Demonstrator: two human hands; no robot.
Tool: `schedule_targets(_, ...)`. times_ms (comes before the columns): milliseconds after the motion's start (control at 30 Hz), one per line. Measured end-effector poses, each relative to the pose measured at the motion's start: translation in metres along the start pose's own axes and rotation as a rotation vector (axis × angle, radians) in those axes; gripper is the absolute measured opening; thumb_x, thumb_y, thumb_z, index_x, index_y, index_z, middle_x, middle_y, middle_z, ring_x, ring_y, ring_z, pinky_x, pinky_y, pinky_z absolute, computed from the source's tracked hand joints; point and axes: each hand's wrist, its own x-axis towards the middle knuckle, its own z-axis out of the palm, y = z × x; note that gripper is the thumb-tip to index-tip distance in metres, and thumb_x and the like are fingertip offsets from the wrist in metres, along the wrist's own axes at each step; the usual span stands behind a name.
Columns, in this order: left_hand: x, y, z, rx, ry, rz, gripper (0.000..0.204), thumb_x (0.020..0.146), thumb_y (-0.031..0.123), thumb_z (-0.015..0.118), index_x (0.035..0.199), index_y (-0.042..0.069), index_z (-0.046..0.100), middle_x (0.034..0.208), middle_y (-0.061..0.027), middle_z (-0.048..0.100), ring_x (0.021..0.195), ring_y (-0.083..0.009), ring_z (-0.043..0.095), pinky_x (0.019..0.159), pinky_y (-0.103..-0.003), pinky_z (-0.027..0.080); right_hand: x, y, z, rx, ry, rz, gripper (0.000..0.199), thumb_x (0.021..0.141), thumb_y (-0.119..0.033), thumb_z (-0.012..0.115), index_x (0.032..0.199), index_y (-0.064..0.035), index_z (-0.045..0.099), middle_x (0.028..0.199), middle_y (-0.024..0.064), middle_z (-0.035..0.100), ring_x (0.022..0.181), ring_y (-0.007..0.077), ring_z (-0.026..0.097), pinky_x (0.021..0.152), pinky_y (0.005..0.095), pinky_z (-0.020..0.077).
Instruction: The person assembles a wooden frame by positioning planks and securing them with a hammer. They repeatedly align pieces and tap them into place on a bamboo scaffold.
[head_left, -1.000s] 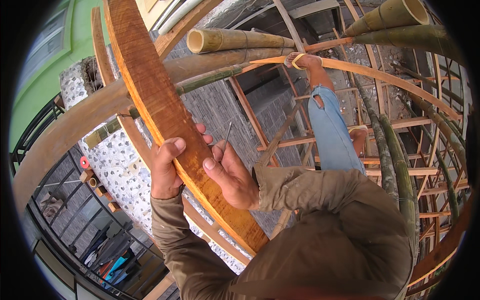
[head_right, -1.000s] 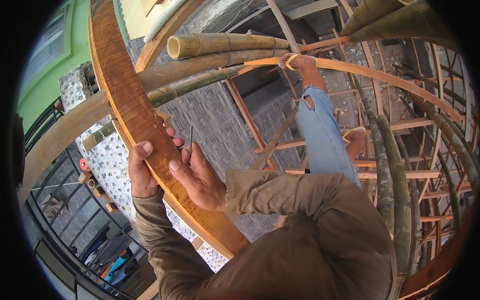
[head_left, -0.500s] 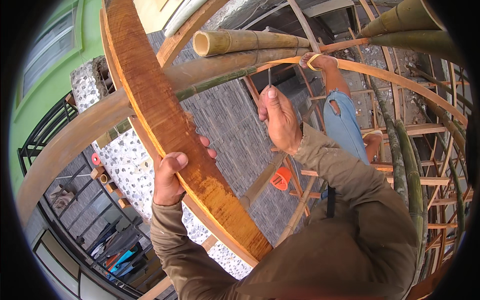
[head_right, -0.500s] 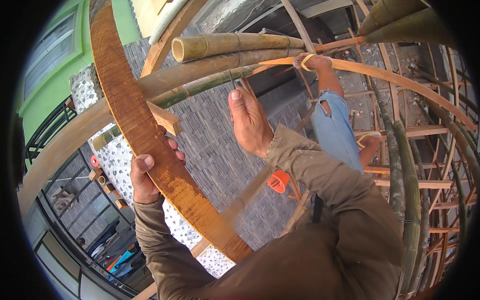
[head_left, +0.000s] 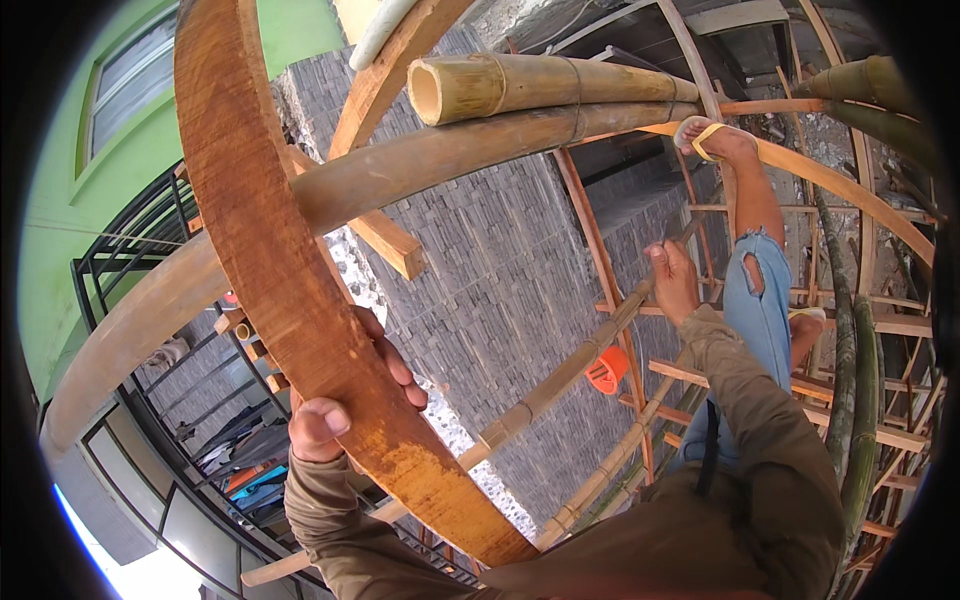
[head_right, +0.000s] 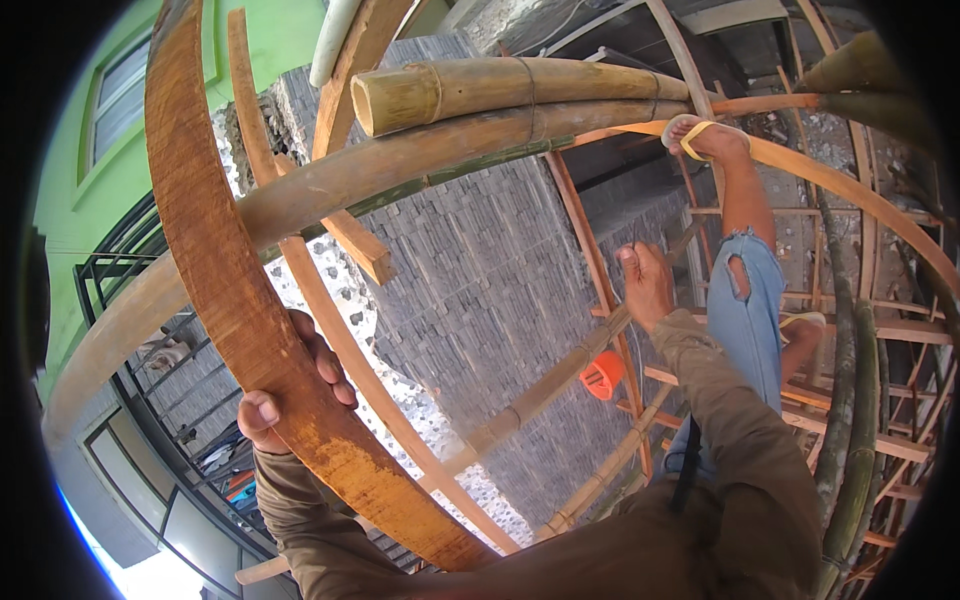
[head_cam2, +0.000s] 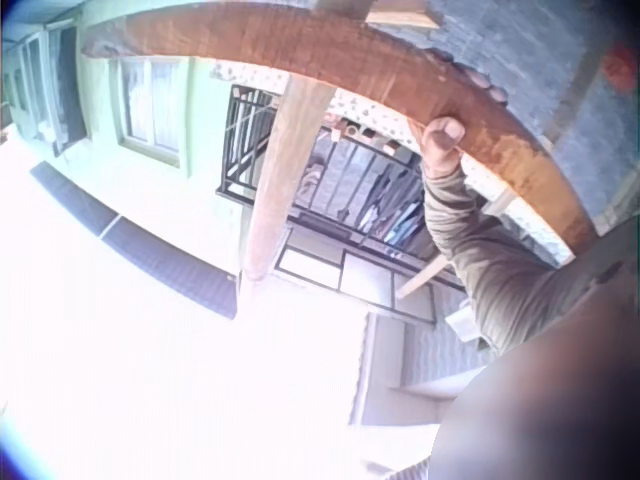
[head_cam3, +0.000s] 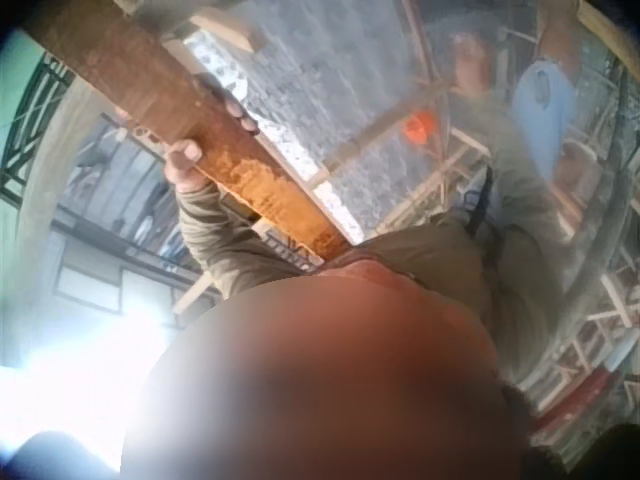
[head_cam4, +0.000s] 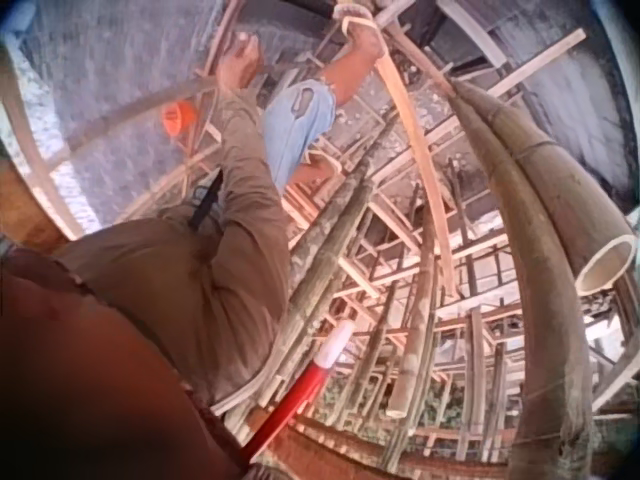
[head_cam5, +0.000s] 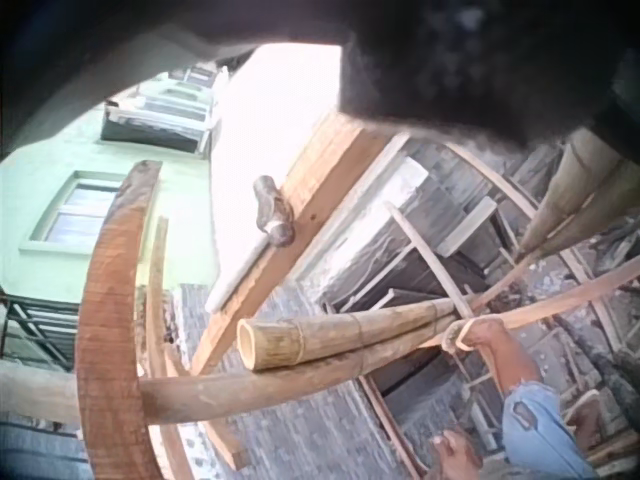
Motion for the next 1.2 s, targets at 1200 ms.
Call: schedule_targets(1200,0.013,-0.016,-0.005,-0.028,-0.229,0.076,0.026,0.086,0.01,0.067,0.103,-0.008,0.062,0.092,-0.0124,0.069,0.08,-0.0222,0.071,0.068,-0.035,0.059,0.055,-0.39,-0.015,0.418,-0.027,-0.604,0.019,0.098,0.001,0.054,0.116,0.003,0.059,0.102,0.0071,0.06,0.089,0.0142,0.068,0.08,0.0267,0.0588)
